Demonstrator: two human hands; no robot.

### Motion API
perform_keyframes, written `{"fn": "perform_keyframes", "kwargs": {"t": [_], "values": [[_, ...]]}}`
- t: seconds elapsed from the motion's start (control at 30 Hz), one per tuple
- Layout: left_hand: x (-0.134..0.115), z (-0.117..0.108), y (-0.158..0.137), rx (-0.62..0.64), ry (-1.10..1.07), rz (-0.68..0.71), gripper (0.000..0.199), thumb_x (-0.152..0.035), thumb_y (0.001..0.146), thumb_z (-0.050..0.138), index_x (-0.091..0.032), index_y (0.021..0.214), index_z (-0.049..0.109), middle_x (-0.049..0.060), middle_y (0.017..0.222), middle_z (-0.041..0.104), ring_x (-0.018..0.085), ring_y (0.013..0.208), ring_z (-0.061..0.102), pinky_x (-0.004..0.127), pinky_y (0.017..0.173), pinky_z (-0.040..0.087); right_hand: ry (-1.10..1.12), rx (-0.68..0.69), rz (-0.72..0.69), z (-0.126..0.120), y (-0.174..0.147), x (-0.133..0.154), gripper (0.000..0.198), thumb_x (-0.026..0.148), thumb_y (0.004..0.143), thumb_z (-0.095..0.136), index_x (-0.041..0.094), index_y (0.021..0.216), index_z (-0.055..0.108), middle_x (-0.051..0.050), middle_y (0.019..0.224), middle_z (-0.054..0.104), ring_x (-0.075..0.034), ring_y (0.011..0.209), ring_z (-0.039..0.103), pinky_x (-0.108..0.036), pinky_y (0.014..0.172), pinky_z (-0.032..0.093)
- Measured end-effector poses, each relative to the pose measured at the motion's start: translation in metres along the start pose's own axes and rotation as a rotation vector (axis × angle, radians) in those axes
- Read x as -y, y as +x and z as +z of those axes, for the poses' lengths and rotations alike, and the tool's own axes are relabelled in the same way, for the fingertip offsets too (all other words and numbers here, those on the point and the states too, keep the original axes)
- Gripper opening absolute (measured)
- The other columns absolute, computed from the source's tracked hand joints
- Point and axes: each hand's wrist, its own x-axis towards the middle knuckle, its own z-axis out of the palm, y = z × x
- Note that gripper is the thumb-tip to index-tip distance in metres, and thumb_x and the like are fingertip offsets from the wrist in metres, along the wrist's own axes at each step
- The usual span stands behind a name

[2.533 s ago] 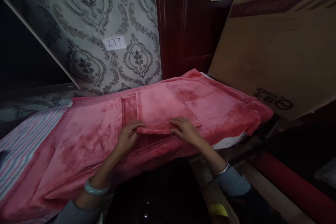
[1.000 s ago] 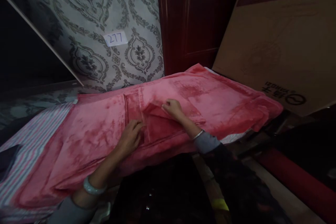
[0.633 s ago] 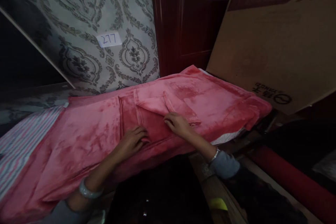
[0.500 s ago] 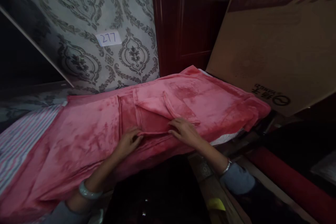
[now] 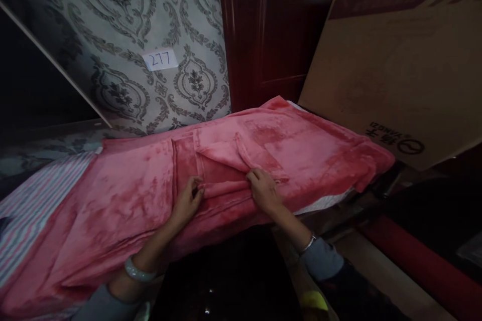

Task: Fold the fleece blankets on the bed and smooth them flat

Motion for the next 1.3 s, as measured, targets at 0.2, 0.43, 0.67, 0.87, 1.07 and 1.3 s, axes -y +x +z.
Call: {"fn": "perform_keyframes", "kwargs": {"t": [0.2,0.43,0.67,0.87,1.07,1.3], "values": [[-0.002,0.0,-0.003,0.092,0.198,0.071,0.013,-0.016,0.09,0.04,-0.022,0.085,0.051,0.001,0.079,0.061,0.018,0.075,0.06,0.031,0.072,0.048,-0.063,0.023,-0.162,0.0,-0.006,0.016,0.023,0.008,0.092,0.048,0.018,0.101,0.067,-0.01,0.099,0.065,-0.025,0.091,0.053,-0.037,0.08,0.042],[-0.007,-0.007,-0.008,0.218,0.467,0.252,0.018,-0.015,0.085,0.054,-0.018,0.102,0.059,0.01,0.108,0.06,0.023,0.093,0.06,0.04,0.086,0.052,-0.111,0.192,-0.088,0.007,0.002,0.018,0.015,0.012,0.092,0.058,0.02,0.1,0.068,-0.01,0.102,0.066,-0.027,0.095,0.052,-0.04,0.081,0.039],[-0.017,-0.01,0.003,0.199,0.664,0.235,0.025,-0.007,0.09,0.04,-0.019,0.087,0.061,0.007,0.088,0.062,0.021,0.084,0.06,0.037,0.08,0.052,-0.124,0.131,-0.121,0.01,0.009,0.014,0.024,0.001,0.087,0.051,0.021,0.084,0.065,-0.007,0.086,0.064,-0.023,0.085,0.054,-0.036,0.076,0.038],[-0.016,-0.016,-0.02,0.228,0.747,0.316,0.028,-0.001,0.087,0.04,-0.018,0.093,0.062,0.009,0.098,0.065,0.024,0.093,0.061,0.041,0.085,0.051,-0.061,0.144,-0.166,0.006,-0.003,0.017,0.025,0.0,0.086,0.051,0.021,0.085,0.064,-0.006,0.085,0.064,-0.022,0.083,0.055,-0.034,0.075,0.04],[-0.013,-0.013,-0.029,0.174,0.729,0.323,0.027,-0.001,0.084,0.043,-0.019,0.093,0.062,0.009,0.094,0.064,0.026,0.091,0.06,0.042,0.081,0.051,0.003,0.125,-0.178,0.006,-0.006,0.016,0.024,0.001,0.087,0.05,0.02,0.086,0.064,-0.006,0.087,0.064,-0.022,0.083,0.056,-0.034,0.075,0.044],[0.007,-0.004,-0.026,0.176,0.742,0.329,0.028,-0.002,0.084,0.045,-0.018,0.095,0.064,0.009,0.096,0.065,0.026,0.091,0.061,0.041,0.081,0.05,0.081,0.193,-0.131,-0.004,0.004,0.015,0.016,0.012,0.092,0.054,0.02,0.091,0.067,-0.006,0.091,0.068,-0.022,0.085,0.062,-0.035,0.077,0.048]]}}
